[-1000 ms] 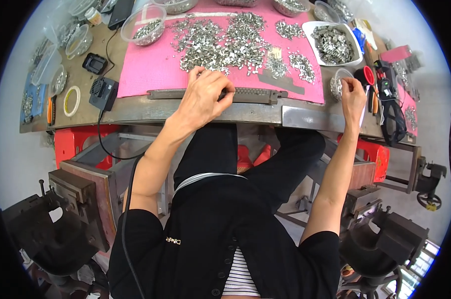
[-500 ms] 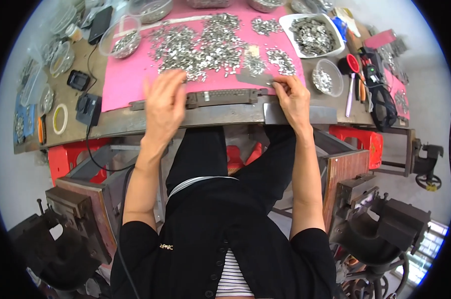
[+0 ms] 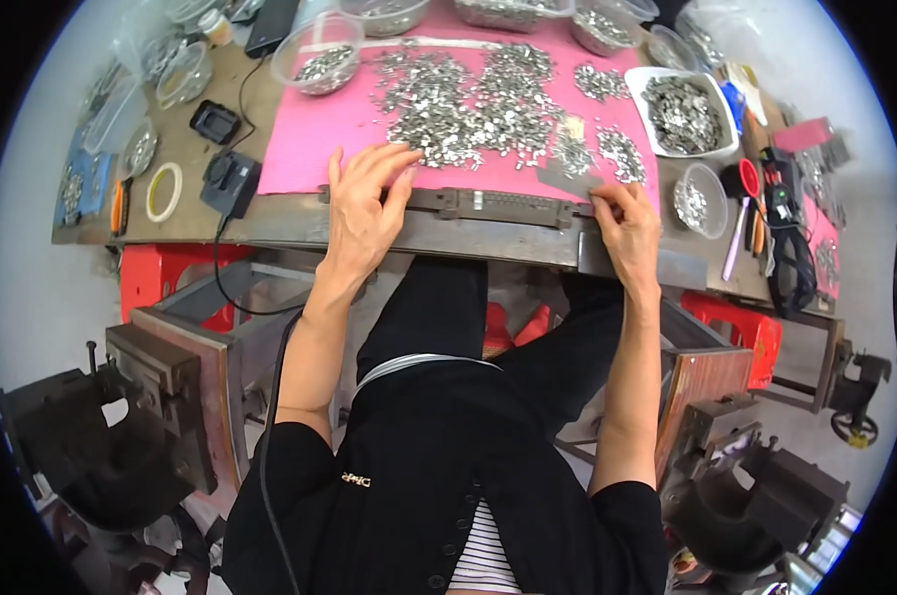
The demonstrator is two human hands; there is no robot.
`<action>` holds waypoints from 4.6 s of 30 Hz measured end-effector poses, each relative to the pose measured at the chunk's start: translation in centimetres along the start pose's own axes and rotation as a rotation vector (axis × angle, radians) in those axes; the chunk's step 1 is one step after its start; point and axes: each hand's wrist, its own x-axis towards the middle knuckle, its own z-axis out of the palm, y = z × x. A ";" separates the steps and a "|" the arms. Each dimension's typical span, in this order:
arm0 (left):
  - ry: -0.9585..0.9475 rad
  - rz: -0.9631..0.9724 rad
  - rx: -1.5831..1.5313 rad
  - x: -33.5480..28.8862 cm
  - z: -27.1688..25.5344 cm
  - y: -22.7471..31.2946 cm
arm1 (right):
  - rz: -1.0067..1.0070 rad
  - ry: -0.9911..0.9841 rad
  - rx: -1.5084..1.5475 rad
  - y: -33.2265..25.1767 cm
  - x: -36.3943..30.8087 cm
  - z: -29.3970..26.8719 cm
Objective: The recorder sorts small metal components into a guide tray and then uses a manual wheel-operated press to stamp or secure them.
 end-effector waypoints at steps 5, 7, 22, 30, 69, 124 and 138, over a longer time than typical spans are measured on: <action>-0.089 -0.049 0.114 1.5 -1.0 -0.3 | -0.031 -0.045 -0.062 0.1 0.3 0.1; -0.104 -0.047 0.123 2.1 -0.9 -0.4 | -0.055 -0.040 -0.064 0.4 0.2 0.1; -0.211 0.006 0.028 5.3 1.9 -0.5 | -0.362 -0.075 -0.075 -3.2 0.0 2.0; -0.115 0.109 0.078 6.0 3.1 -0.9 | -0.397 -0.109 -0.161 -4.0 0.0 1.9; -0.227 0.182 0.078 4.9 2.2 -1.0 | -0.438 -0.318 -0.049 -6.3 6.1 7.6; -0.171 0.225 0.041 3.6 2.2 0.5 | -0.430 -0.184 -0.085 -5.4 5.1 8.0; -0.150 0.358 -0.125 1.5 4.2 2.7 | -0.376 -0.161 -0.013 -5.2 4.0 5.9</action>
